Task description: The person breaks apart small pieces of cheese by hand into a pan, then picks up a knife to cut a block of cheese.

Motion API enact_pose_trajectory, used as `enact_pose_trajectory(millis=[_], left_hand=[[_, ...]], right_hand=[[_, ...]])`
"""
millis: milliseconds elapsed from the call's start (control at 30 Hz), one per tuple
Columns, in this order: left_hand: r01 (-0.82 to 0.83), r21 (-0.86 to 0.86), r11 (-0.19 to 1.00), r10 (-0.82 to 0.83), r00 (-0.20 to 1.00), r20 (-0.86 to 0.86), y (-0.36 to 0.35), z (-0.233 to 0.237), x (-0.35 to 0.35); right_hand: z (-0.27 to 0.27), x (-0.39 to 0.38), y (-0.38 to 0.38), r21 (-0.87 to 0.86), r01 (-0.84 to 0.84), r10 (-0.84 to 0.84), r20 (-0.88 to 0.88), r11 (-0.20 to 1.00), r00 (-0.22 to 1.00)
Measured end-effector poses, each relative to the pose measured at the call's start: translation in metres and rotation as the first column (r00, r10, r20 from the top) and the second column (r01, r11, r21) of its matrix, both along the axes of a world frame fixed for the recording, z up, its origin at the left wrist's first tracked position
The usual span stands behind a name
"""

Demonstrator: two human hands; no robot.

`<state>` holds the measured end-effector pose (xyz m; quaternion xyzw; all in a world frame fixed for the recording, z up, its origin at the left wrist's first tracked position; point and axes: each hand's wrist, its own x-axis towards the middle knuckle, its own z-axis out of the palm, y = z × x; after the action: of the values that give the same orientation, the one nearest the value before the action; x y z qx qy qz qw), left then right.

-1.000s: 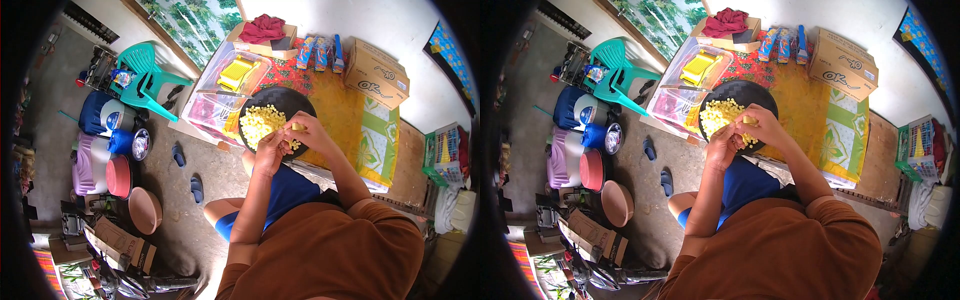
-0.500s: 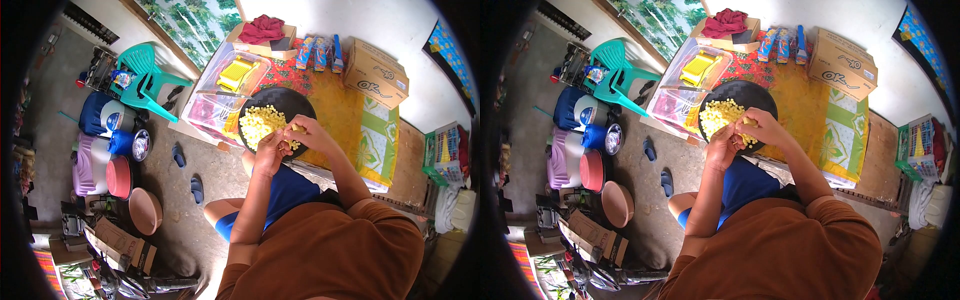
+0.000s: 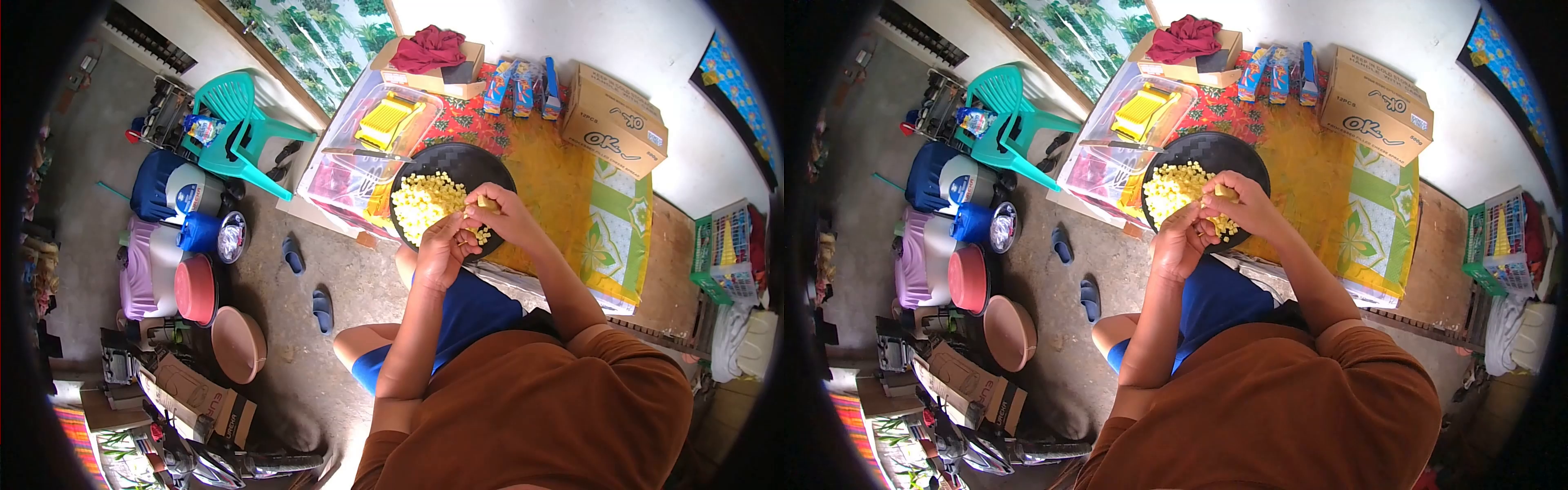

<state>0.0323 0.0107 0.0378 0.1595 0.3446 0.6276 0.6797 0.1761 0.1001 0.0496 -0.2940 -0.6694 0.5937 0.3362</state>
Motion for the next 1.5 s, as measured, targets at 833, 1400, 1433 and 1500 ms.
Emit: enact_pose_trajectory(millis=[833,1400,1433,1500], left_hand=[[-0.044,-0.017,0.999,0.043,0.998,-0.055,0.000,-0.001,0.001],[-0.155,0.005,0.988,0.155,0.988,0.008,-0.002,-0.010,-0.003],[-0.160,0.012,0.987,0.159,0.987,0.006,-0.002,-0.011,-0.003],[-0.172,0.009,0.985,0.173,0.985,-0.030,-0.002,-0.011,-0.003]], right_hand=[[0.000,-0.002,0.000,0.239,-0.003,0.006,-0.010,0.971,1.000],[-0.007,-0.006,-0.002,0.341,0.035,-0.032,-0.014,0.940,0.999],[-0.006,-0.006,-0.003,0.346,0.031,-0.029,-0.011,0.938,1.000],[-0.003,-0.007,-0.005,0.360,0.030,-0.030,-0.005,0.932,1.000]])
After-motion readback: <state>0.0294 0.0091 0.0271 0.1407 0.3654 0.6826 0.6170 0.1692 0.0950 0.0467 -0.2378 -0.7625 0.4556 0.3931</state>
